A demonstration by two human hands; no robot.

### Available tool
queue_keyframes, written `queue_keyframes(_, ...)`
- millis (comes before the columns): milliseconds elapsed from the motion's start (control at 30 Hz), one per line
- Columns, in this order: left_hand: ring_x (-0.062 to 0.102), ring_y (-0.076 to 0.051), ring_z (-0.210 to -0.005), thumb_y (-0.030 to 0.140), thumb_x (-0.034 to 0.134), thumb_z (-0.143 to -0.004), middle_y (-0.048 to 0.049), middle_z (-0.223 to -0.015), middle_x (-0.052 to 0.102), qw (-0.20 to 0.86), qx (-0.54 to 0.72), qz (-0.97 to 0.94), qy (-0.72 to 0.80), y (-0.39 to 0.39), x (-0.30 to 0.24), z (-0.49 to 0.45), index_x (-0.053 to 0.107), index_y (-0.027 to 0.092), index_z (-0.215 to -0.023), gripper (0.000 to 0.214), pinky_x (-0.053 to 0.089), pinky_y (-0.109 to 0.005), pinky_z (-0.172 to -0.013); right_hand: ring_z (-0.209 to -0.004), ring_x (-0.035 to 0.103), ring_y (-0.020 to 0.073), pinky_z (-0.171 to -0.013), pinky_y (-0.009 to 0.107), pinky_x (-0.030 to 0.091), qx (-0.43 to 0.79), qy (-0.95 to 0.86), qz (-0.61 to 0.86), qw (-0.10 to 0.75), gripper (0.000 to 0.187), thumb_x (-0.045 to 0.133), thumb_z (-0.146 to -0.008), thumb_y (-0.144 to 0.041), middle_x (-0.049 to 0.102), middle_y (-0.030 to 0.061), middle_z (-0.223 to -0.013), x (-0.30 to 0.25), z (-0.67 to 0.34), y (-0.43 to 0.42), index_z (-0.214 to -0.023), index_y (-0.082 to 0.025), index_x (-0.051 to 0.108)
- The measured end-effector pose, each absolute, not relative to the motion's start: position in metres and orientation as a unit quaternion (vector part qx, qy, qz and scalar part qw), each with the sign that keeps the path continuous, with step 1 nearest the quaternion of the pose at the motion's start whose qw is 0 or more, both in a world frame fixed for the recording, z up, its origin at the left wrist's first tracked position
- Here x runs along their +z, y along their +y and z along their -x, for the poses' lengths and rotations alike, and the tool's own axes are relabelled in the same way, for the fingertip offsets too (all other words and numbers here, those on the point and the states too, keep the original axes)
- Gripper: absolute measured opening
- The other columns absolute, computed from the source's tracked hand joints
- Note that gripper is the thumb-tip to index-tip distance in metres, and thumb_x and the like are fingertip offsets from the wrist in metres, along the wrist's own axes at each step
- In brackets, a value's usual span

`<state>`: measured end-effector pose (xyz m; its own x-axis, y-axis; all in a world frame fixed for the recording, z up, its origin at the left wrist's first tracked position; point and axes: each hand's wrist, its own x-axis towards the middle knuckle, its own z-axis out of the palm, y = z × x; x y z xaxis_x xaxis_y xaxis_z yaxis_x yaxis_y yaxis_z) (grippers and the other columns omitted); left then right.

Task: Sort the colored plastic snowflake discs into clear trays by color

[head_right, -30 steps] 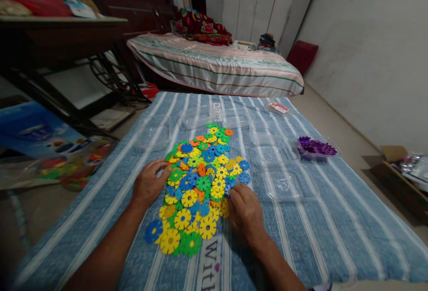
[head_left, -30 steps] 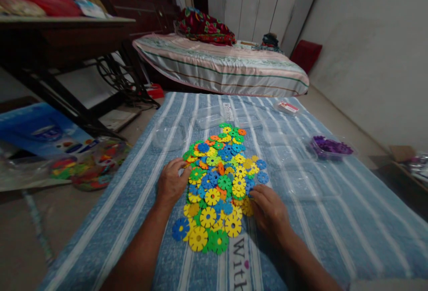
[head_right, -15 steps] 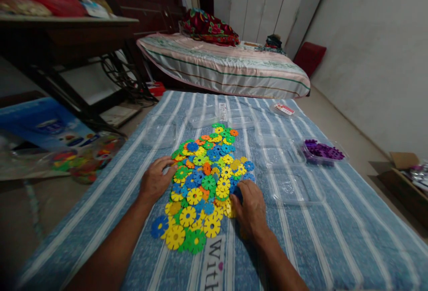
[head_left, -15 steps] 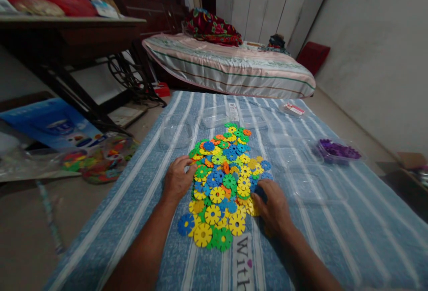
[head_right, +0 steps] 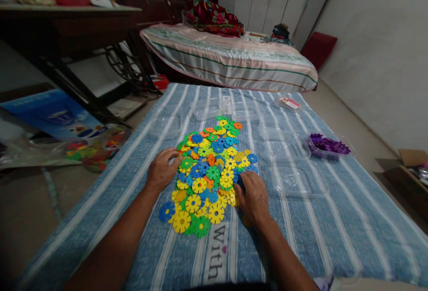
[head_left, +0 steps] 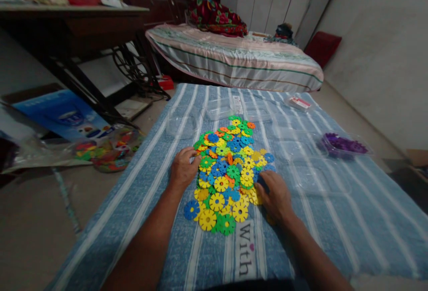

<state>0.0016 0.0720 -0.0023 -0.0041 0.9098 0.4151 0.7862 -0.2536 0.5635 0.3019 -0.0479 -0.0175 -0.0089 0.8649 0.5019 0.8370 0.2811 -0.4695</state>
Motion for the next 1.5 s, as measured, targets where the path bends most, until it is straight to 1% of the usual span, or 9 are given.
queue_keyframes(167, 0.064, -0.025, -0.112, 0.036, 0.055, -0.083, -0.0117, -0.115, 0.071, 0.084, 0.367, -0.703, 0.604, 0.071, -0.003, -0.001, 0.069, 0.019, -0.087, 0.022, 0.049, -0.039, -0.105, -0.106, 0.061, 0.0271, -0.097, 0.047, 0.051, 0.019, -0.712, 0.600, 0.365, 0.028, 0.052, -0.095, -0.030, 0.068, 0.0134, -0.109, -0.021, -0.303, -0.047, -0.115, -0.017, 0.066)
queue_keyframes(300, 0.064, -0.025, -0.111, 0.035, 0.055, -0.083, -0.0121, -0.113, 0.071, 0.085, 0.369, -0.703, 0.602, 0.071, -0.003, -0.001, 0.069, 0.019, -0.085, 0.022, 0.049, -0.039, -0.105, -0.108, 0.061, 0.0277, -0.096, 0.049, 0.052, 0.018, -0.704, 0.596, 0.386, 0.031, 0.051, -0.096, -0.032, 0.068, 0.0139, -0.111, -0.023, -0.305, -0.048, -0.118, -0.017, 0.065)
queue_keyframes(433, 0.064, -0.025, -0.112, 0.034, 0.055, -0.083, -0.0107, -0.114, 0.071, 0.089, 0.369, -0.705, 0.599, 0.070, -0.003, 0.000, 0.068, 0.020, -0.085, 0.019, 0.049, -0.039, -0.105, -0.108, 0.063, 0.0263, -0.096, 0.047, 0.053, 0.031, -0.708, 0.581, 0.401, 0.028, 0.054, -0.095, -0.034, 0.068, 0.0131, -0.112, -0.024, -0.308, -0.056, -0.116, -0.018, 0.066)
queue_keyframes(567, 0.065, -0.024, -0.112, 0.033, 0.055, -0.084, -0.0107, -0.114, 0.071, 0.087, 0.365, -0.707, 0.599, 0.070, -0.002, 0.000, 0.068, 0.019, -0.086, 0.019, 0.049, -0.038, -0.105, -0.119, 0.059, 0.0300, -0.100, 0.051, 0.052, 0.028, -0.728, 0.570, 0.379, 0.032, 0.060, -0.093, -0.040, 0.064, 0.0168, -0.126, -0.026, -0.310, -0.067, -0.114, -0.017, 0.068)
queue_keyframes(667, 0.065, -0.024, -0.113, 0.033, 0.055, -0.084, -0.0114, -0.115, 0.071, 0.083, 0.359, -0.709, 0.601, 0.070, -0.002, 0.000, 0.069, 0.019, -0.086, 0.020, 0.049, -0.038, -0.105, -0.124, 0.057, 0.0330, -0.101, 0.054, 0.051, 0.029, -0.741, 0.566, 0.359, 0.039, 0.063, -0.091, -0.045, 0.060, 0.0190, -0.133, -0.027, -0.312, -0.072, -0.118, -0.017, 0.068)
queue_keyframes(1000, 0.066, -0.025, -0.110, 0.033, 0.056, -0.083, -0.0111, -0.114, 0.072, 0.076, 0.362, -0.707, 0.603, 0.072, -0.006, 0.001, 0.070, 0.019, -0.085, 0.020, 0.051, -0.040, -0.104, -0.124, 0.058, 0.0355, -0.097, 0.055, 0.055, 0.022, -0.769, 0.527, 0.362, 0.042, 0.064, -0.090, -0.051, 0.058, 0.0200, -0.136, -0.027, -0.318, -0.078, -0.117, -0.020, 0.068)
queue_keyframes(1200, 0.065, -0.025, -0.112, 0.034, 0.055, -0.084, -0.0117, -0.114, 0.072, 0.078, 0.365, -0.705, 0.603, 0.072, -0.007, 0.002, 0.070, 0.019, -0.087, 0.022, 0.050, -0.039, -0.105, -0.122, 0.060, 0.0338, -0.097, 0.052, 0.055, 0.027, -0.766, 0.532, 0.360, 0.033, 0.067, -0.089, -0.042, 0.061, 0.0177, -0.133, -0.027, -0.318, -0.079, -0.114, -0.021, 0.069)
queue_keyframes(1400, 0.066, -0.025, -0.111, 0.035, 0.054, -0.085, -0.0119, -0.113, 0.072, 0.078, 0.365, -0.706, 0.602, 0.071, -0.005, 0.001, 0.070, 0.018, -0.087, 0.023, 0.050, -0.039, -0.104, -0.116, 0.064, 0.0329, -0.093, 0.051, 0.058, 0.024, -0.755, 0.529, 0.387, 0.025, 0.068, -0.088, -0.040, 0.065, 0.0177, -0.126, -0.026, -0.316, -0.077, -0.102, -0.020, 0.070)
queue_keyframes(1500, 0.066, -0.025, -0.110, 0.035, 0.054, -0.085, -0.0124, -0.114, 0.071, 0.077, 0.366, -0.706, 0.602, 0.071, -0.004, 0.001, 0.070, 0.018, -0.087, 0.023, 0.050, -0.040, -0.104, -0.111, 0.066, 0.0295, -0.091, 0.045, 0.059, 0.035, -0.745, 0.529, 0.404, 0.017, 0.063, -0.091, -0.036, 0.068, 0.0161, -0.120, -0.020, -0.314, -0.077, -0.093, -0.020, 0.068)
